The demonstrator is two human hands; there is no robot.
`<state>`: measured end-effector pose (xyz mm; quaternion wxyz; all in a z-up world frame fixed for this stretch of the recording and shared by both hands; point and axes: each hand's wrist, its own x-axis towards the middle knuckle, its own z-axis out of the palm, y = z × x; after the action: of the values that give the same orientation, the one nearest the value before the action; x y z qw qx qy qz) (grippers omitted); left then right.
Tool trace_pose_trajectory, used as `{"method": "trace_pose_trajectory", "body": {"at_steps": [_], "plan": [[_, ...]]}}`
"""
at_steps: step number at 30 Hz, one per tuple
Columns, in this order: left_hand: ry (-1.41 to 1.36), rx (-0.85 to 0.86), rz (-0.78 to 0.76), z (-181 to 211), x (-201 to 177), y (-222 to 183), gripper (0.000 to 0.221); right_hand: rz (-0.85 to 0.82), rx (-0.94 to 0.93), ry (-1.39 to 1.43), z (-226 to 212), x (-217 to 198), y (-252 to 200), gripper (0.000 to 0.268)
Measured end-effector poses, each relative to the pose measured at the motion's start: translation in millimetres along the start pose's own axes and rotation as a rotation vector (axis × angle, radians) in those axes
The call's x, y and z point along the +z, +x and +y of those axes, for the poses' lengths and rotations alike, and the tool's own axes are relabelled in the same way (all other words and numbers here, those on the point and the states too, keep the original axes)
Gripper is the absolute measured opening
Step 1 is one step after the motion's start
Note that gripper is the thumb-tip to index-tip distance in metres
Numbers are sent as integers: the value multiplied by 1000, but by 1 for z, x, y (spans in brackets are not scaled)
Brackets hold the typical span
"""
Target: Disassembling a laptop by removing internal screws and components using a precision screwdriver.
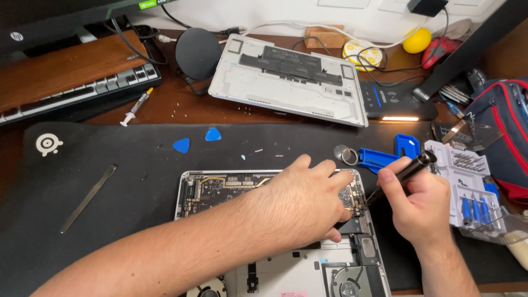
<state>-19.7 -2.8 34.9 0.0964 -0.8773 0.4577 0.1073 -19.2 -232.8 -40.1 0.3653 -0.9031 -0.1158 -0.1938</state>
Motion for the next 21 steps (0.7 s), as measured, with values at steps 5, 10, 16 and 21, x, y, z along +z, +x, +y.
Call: {"method": "trace_pose_trajectory", "body": {"at_steps": [5, 10, 16, 21], "plan": [[-26, -15, -24, 2, 3, 2, 44, 18, -11, -21, -2, 0, -5, 27], [-55, -33, -91, 1, -3, 2, 47, 20, -11, -21, -3, 1, -4, 27], [-55, -32, -112, 1, -2, 4, 47, 24, -26, -21, 0, 2, -5, 26], [-53, -31, -68, 1, 2, 4, 45, 11, -40, -39, 1, 2, -5, 25]]}}
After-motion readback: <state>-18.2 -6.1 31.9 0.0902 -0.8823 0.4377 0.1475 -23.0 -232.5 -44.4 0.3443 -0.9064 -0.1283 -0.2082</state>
